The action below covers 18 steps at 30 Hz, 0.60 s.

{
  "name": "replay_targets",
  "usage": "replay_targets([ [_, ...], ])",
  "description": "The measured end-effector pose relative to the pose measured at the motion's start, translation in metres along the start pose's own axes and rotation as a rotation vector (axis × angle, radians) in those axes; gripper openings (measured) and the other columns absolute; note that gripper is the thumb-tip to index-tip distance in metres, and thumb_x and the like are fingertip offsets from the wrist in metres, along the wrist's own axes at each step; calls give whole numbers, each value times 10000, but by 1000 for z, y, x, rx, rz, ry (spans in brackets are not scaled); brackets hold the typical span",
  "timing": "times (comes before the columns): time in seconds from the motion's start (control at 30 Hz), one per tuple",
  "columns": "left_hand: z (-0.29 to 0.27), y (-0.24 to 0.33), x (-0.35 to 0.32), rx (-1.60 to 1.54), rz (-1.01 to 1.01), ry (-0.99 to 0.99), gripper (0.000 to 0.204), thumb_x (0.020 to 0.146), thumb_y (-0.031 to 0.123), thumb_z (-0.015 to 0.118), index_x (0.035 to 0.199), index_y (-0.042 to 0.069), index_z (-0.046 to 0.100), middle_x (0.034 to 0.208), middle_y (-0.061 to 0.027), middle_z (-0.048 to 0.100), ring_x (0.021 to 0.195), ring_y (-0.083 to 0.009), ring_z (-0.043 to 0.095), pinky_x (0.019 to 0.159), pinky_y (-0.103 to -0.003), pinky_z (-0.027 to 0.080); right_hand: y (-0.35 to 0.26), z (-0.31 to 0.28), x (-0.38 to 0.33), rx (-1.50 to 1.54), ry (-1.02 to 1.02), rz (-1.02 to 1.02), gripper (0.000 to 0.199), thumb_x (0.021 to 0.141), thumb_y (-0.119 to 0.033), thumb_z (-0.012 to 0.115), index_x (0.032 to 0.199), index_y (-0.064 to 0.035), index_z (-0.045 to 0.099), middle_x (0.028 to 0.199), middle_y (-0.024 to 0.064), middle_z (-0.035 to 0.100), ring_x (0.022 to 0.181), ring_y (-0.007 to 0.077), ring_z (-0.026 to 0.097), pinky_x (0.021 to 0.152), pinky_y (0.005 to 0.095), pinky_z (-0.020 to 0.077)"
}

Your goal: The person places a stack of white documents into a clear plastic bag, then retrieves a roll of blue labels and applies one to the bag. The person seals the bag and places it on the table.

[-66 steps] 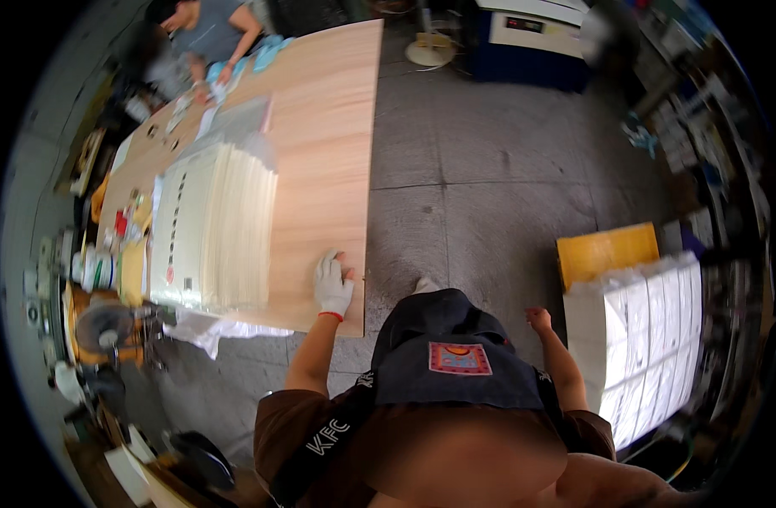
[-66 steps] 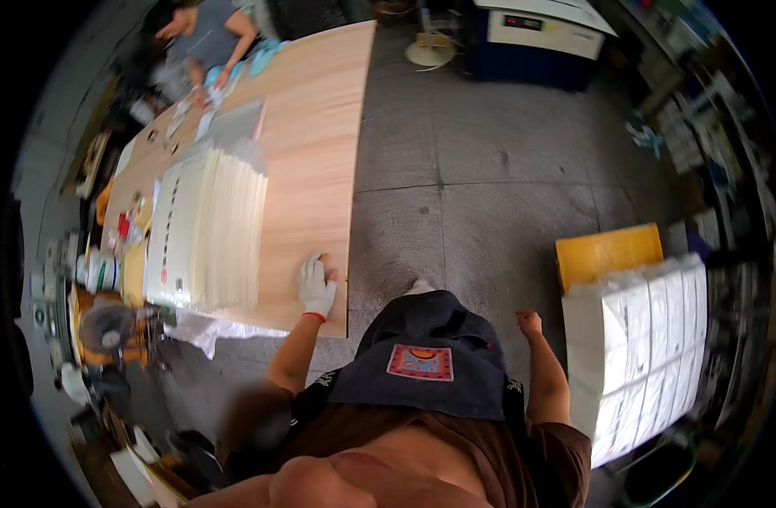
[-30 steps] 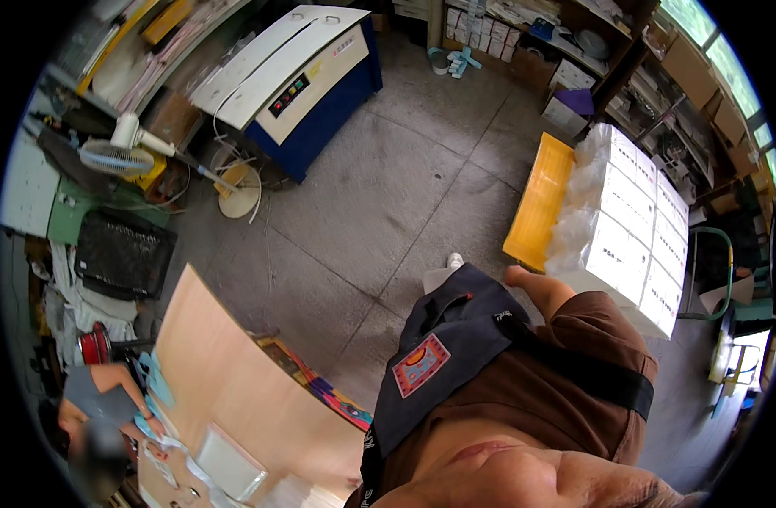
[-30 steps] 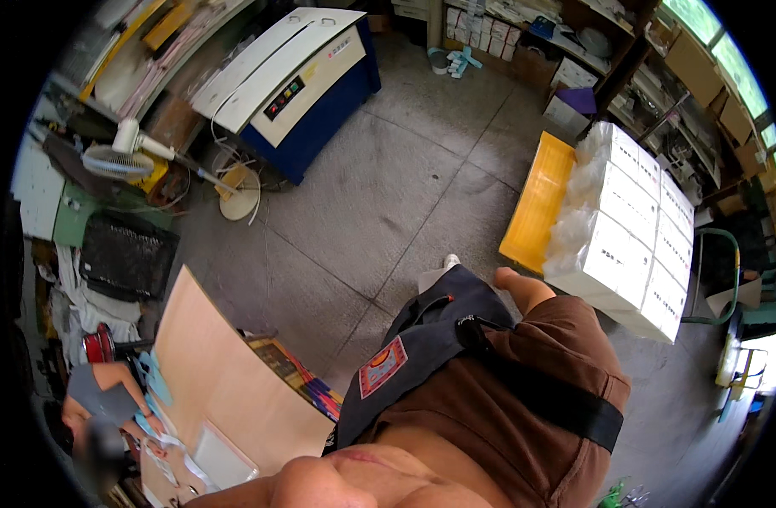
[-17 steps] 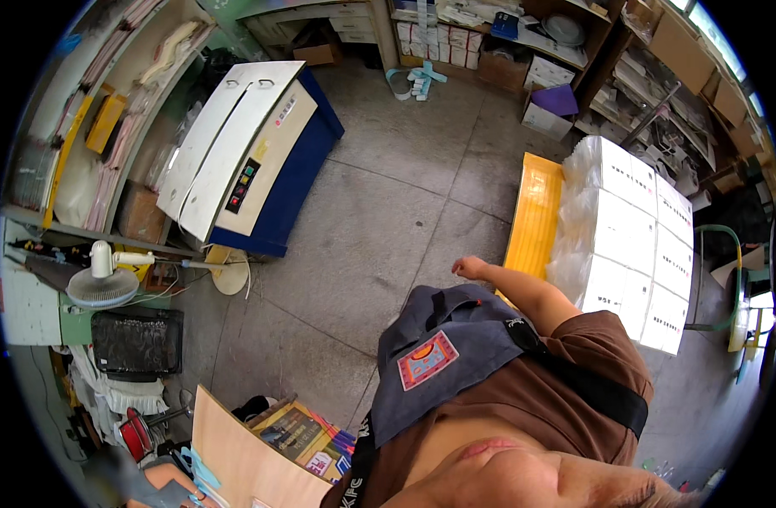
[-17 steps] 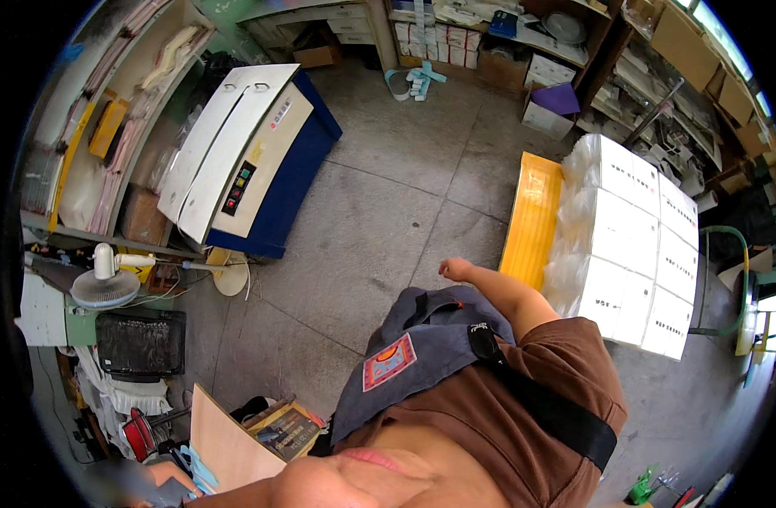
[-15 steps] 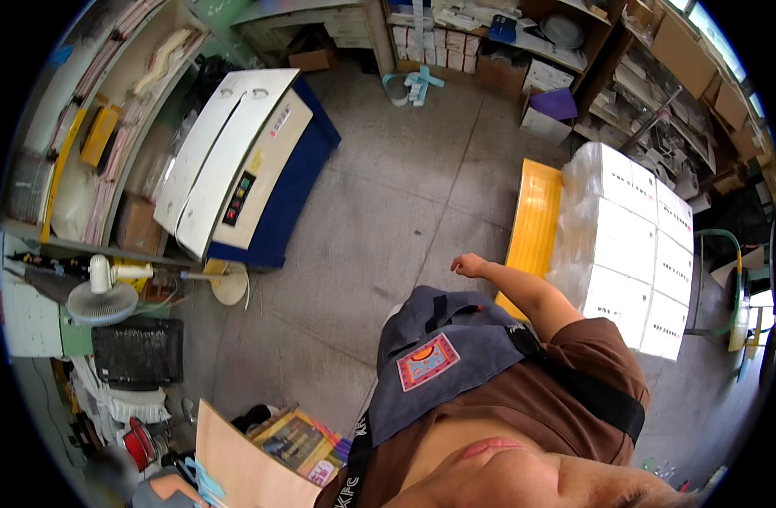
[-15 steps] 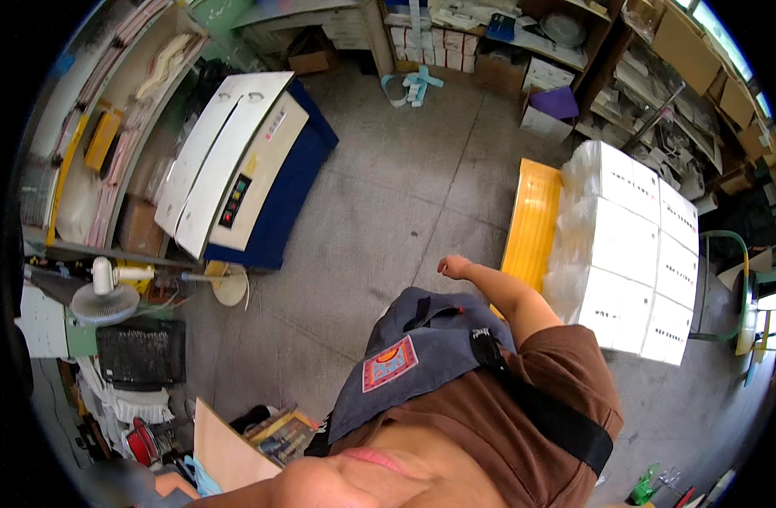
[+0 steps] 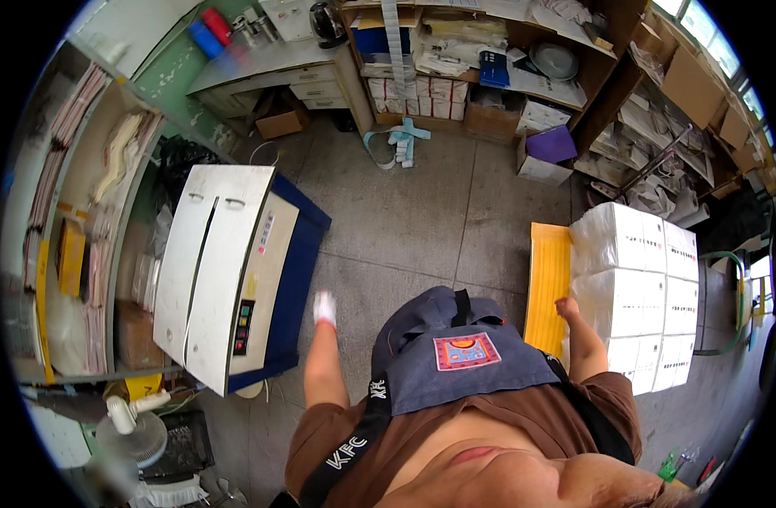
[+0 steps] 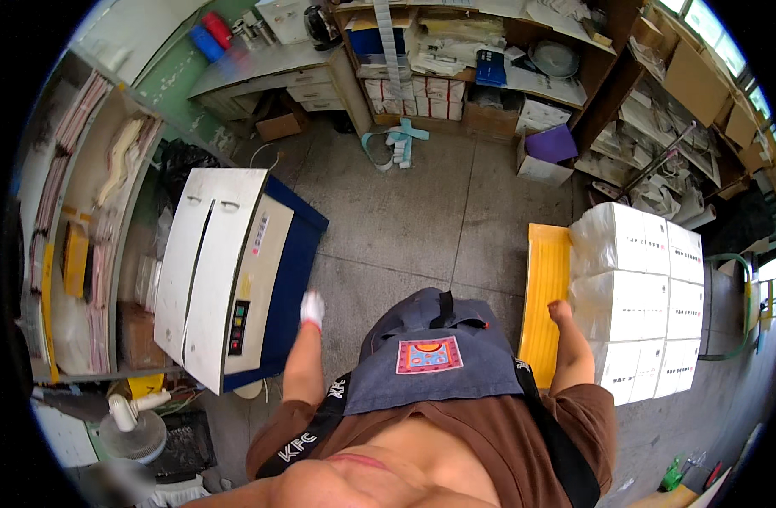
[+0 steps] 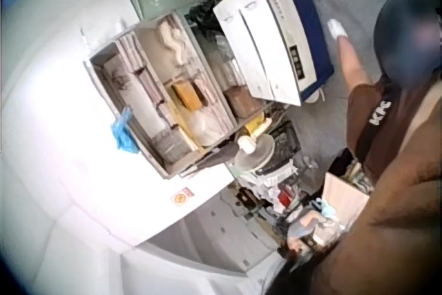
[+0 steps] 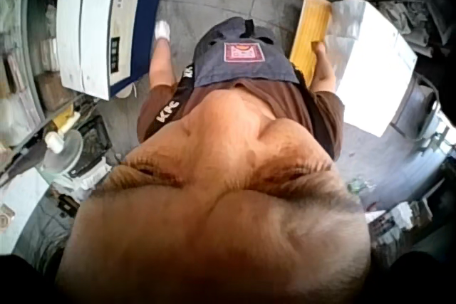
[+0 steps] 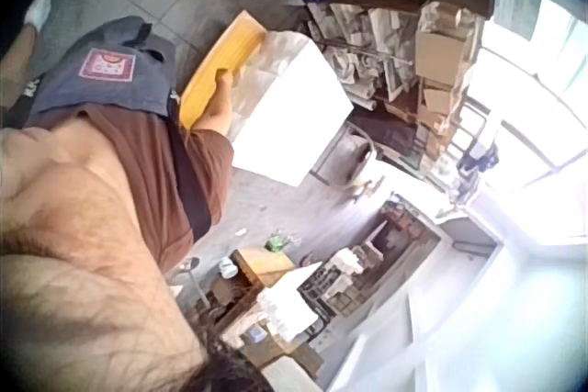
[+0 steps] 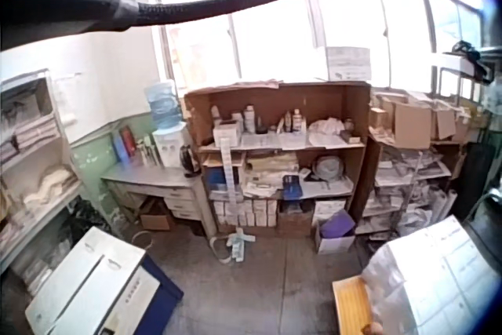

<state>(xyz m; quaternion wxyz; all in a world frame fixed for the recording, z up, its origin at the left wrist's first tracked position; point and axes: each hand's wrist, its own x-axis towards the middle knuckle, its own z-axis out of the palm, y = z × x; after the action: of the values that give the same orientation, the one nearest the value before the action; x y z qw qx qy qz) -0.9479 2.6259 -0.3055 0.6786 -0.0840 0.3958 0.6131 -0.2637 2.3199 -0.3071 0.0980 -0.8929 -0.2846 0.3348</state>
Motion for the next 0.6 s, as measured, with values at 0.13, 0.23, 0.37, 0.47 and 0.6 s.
replay_targets([
  [0.13, 207, -41, 92, 949, 55, -223, 681, 838, 374, 580, 1370, 82, 269, 1274, -157, 482, 1064, -274, 554, 856, -346, 451, -10, 39, -25, 0, -152, 120, 223, 765, -210, 504, 828, -107, 692, 841, 149, 658, 795, 272, 639, 728, 360, 505],
  [0.23, 361, -93, 111, 968, -2, -327, 558, 860, 351, 553, 1317, 94, 363, 1223, -132, 528, 1012, -258, 577, 808, -343, 466, -50, 55, -12, -398, -352, -212, 187, 748, -188, 550, 862, -135, 687, 823, 112, 667, 793, 257, 639, 693, 352, 513],
  [0.37, 439, -139, 164, 995, -64, -399, 436, 911, 327, 464, 1289, 120, 401, 1291, -126, 462, 971, -258, 581, 748, -342, 486, -116, 41, 36, -140, -374, -345, 165, 749, -161, 576, 869, -104, 674, 800, 98, 656, 757, 221, 625, 659, 345, 506],
  [0.47, 515, -168, 197, 1021, -99, -385, 474, 911, 368, 458, 1315, 138, 370, 1327, -117, 419, 970, -271, 579, 712, -343, 497, -170, 28, 135, -264, -246, -423, 151, 752, -130, 593, 873, -72, 663, 774, 89, 646, 713, 188, 614, 625, 338, 500],
  [0.6, 600, -169, 258, 975, 29, -453, 535, 907, 374, 468, 1351, 125, 306, 1351, -113, 385, 966, -276, 581, 700, -340, 500, -266, -22, 257, 239, -242, -53, 164, 770, -178, 589, 860, -53, 645, 797, 114, 651, 701, 200, 623, 645, 332, 495],
])
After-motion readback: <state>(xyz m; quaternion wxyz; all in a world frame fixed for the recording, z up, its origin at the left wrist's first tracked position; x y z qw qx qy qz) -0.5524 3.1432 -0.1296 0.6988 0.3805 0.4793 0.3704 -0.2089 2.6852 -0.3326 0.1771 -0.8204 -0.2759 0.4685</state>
